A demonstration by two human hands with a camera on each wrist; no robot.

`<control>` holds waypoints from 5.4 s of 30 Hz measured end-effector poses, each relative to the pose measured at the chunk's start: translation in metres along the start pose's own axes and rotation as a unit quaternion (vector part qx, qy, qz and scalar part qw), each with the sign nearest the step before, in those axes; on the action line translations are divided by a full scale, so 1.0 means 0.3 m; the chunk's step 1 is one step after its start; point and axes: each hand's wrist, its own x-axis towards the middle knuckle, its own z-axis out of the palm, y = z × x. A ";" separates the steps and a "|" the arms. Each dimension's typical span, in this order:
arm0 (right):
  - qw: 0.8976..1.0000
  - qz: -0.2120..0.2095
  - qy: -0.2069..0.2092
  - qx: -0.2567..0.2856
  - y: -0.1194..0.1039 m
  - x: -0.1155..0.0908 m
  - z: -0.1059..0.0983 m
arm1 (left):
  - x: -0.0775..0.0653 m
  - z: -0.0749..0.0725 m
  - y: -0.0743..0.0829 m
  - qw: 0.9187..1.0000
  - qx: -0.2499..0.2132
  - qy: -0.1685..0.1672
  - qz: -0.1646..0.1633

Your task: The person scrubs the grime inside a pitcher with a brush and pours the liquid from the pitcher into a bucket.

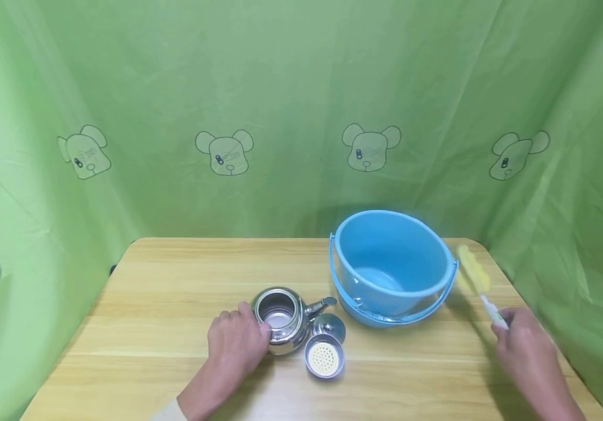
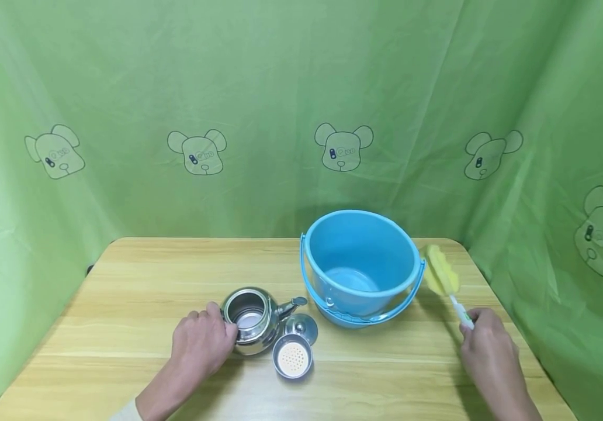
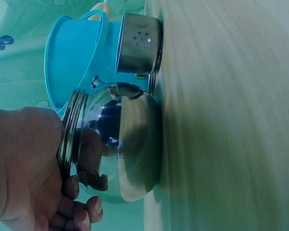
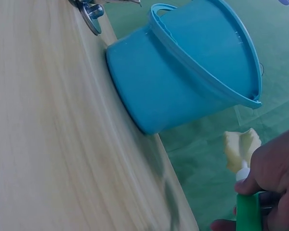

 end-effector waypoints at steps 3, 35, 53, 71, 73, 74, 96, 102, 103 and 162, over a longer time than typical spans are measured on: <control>1.000 0.003 -0.028 -0.003 0.007 0.002 0.012 | 0.001 0.001 0.000 1.000 0.001 0.001 0.001; 0.982 0.023 -0.183 -0.029 0.074 -0.001 0.081 | 0.002 0.002 -0.002 1.000 0.003 -0.003 0.003; 0.973 0.043 -0.224 -0.040 0.093 -0.005 0.085 | -0.002 0.000 -0.001 1.000 0.002 -0.004 -0.002; 0.980 0.012 -0.193 -0.050 0.069 -0.001 0.069 | 0.001 0.003 -0.001 1.000 -0.003 0.013 0.002; 0.982 0.007 -0.184 -0.050 0.060 -0.005 0.064 | 0.000 0.002 -0.002 1.000 0.001 0.020 0.005; 0.982 0.003 -0.180 -0.050 0.054 -0.008 0.062 | -0.001 0.002 -0.002 1.000 0.002 0.024 0.006; 0.986 -0.065 -0.151 -0.032 -0.158 -0.071 0.071 | -0.002 -0.004 0.001 1.000 0.001 0.015 0.007; 0.985 -0.094 -0.140 -0.024 -0.220 -0.088 0.100 | -0.001 -0.001 0.000 1.000 0.001 0.002 0.004; 0.986 -0.098 -0.136 -0.023 -0.233 -0.092 0.104 | -0.002 0.000 0.000 1.000 0.002 0.003 0.005; 0.927 -0.358 -0.112 0.025 -0.680 -0.027 0.227 | -0.002 -0.008 -0.004 1.000 0.007 -0.009 0.005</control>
